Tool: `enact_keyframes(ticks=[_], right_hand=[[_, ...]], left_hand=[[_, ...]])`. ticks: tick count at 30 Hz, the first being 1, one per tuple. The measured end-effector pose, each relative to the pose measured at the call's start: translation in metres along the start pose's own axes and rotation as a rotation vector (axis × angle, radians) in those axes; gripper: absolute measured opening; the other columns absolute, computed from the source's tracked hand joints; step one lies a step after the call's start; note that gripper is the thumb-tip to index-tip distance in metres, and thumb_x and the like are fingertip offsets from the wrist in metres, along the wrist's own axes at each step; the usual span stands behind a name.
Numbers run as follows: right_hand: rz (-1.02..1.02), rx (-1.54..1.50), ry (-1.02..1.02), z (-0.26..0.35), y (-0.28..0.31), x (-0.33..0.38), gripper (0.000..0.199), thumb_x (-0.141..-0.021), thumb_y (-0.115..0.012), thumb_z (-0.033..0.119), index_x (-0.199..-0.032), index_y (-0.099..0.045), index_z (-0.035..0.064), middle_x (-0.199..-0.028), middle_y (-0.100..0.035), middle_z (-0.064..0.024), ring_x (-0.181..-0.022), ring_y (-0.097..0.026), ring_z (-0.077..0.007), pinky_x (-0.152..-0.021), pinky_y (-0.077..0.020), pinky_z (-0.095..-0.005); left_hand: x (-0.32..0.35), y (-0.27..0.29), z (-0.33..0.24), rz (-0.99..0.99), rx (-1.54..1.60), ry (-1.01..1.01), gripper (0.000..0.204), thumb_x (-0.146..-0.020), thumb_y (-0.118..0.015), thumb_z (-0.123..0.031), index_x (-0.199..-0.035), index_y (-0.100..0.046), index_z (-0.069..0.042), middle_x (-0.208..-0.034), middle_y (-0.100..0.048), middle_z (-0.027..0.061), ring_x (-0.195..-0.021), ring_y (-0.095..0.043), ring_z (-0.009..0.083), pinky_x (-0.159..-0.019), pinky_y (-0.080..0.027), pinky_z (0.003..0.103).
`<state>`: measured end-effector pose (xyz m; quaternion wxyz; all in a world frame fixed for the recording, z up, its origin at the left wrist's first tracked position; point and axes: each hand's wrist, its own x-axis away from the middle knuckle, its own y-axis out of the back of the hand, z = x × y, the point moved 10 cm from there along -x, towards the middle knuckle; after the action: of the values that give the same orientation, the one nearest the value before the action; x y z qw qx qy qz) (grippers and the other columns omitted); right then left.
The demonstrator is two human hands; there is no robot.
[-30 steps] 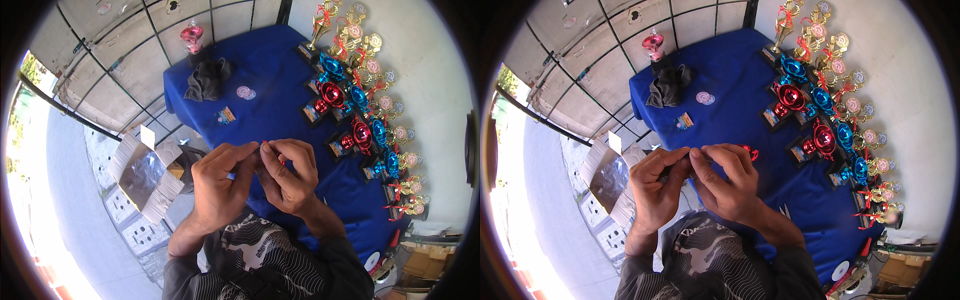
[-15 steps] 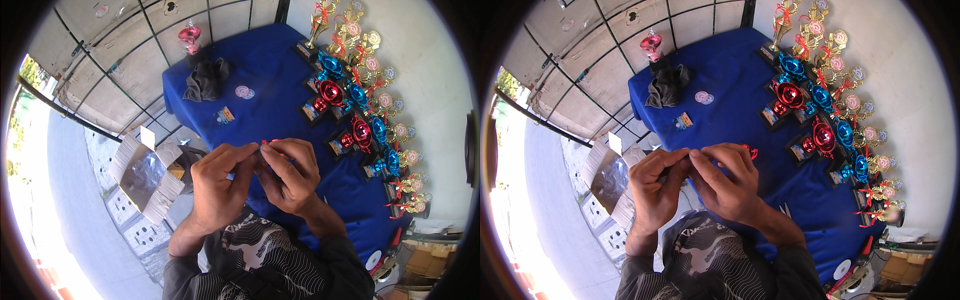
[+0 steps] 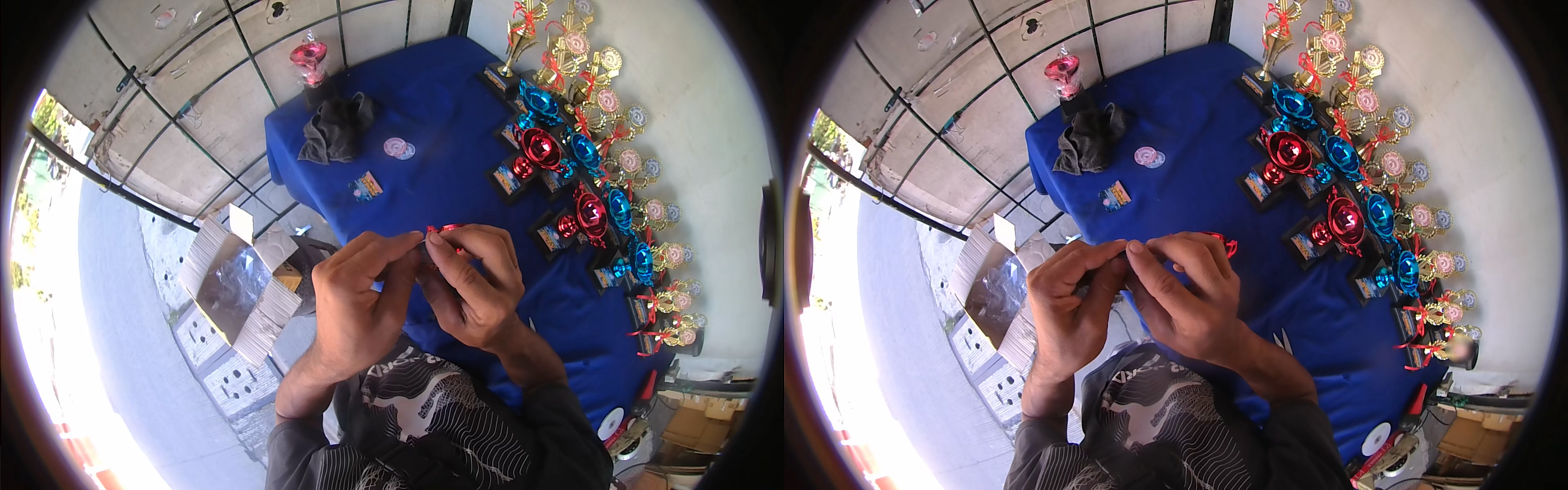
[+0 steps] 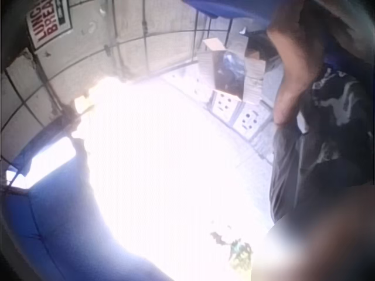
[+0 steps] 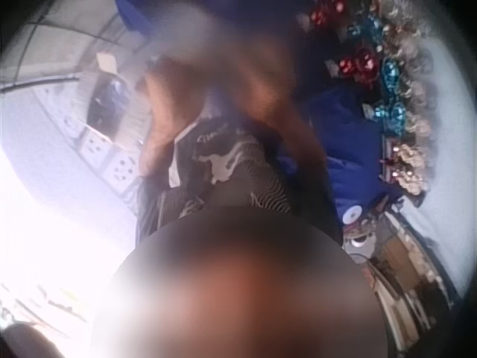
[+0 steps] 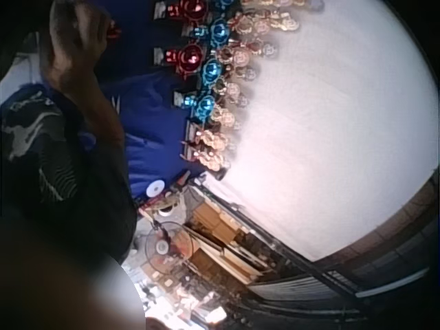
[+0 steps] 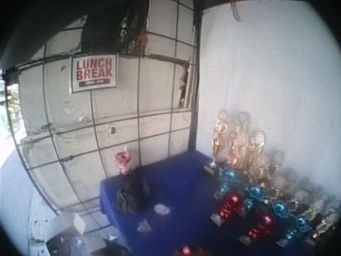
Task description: The person removes a red trophy from plastic packaging, wipes it with a cloth, and attaches a label to its base. The person repeats this process with a second red trophy, placing each finished trophy on a blue table alongside other trophies.
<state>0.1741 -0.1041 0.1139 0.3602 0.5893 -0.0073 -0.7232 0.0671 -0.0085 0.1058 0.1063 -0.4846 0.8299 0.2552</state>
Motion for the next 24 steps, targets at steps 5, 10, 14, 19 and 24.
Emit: enact_keyframes(ticks=[5,10,14,19,24], right_hand=[[0.029,0.035,-0.018,0.0015,-0.0029,0.0019,0.056,-0.075,-0.081,-0.001,-0.13,-0.069,0.0009,-0.111,-0.063,-0.0102,-0.094,-0.062,-0.0259,-0.081,-0.0535,-0.0371],[0.043,0.03,-0.025,0.0023,-0.0051,0.0034,0.056,-0.076,-0.08,0.0,-0.131,-0.068,0.0005,-0.113,-0.063,-0.0112,-0.096,-0.063,-0.0263,-0.083,-0.054,-0.0372],[0.054,0.028,-0.028,0.0021,-0.0065,0.0033,0.057,-0.077,-0.08,0.001,-0.133,-0.067,0.0001,-0.113,-0.063,-0.0114,-0.097,-0.063,-0.0262,-0.084,-0.0538,-0.0378],[0.06,0.034,-0.029,0.0033,-0.0072,0.0033,0.057,-0.078,-0.079,0.001,-0.133,-0.067,0.0001,-0.114,-0.063,-0.0114,-0.098,-0.063,-0.0262,-0.084,-0.0537,-0.0384],[0.073,0.025,-0.032,0.0026,-0.0085,0.0033,0.056,-0.078,-0.079,0.001,-0.132,-0.067,0.0005,-0.113,-0.063,-0.0108,-0.098,-0.063,-0.026,-0.084,-0.0537,-0.0383]], left_hand=[[0.0008,0.0008,0.004,-0.009,0.062,0.03,0.015,-0.089,-0.07,0.007,-0.104,-0.073,0.005,-0.08,-0.069,0.0116,-0.071,-0.072,0.0185,-0.06,-0.053,0.029],[0.0017,0.001,0.0055,0.001,0.072,0.04,0.016,-0.09,-0.07,0.006,-0.105,-0.073,0.005,-0.079,-0.069,0.0108,-0.071,-0.072,0.0178,-0.06,-0.053,0.029],[0.0017,0.0016,0.0047,0.013,0.054,0.029,0.016,-0.09,-0.07,0.006,-0.106,-0.073,0.005,-0.079,-0.069,0.0107,-0.07,-0.071,0.0176,-0.06,-0.052,0.029],[0.0022,0.0026,0.0033,0.014,0.044,0.017,0.016,-0.09,-0.07,0.006,-0.106,-0.073,0.005,-0.08,-0.069,0.0114,-0.07,-0.07,0.018,-0.06,-0.052,0.029],[0.003,0.0036,0.0013,0.006,0.059,0.009,0.017,-0.09,-0.07,0.006,-0.107,-0.073,0.005,-0.082,-0.07,0.0124,-0.072,-0.072,0.0187,-0.063,-0.054,0.029]])
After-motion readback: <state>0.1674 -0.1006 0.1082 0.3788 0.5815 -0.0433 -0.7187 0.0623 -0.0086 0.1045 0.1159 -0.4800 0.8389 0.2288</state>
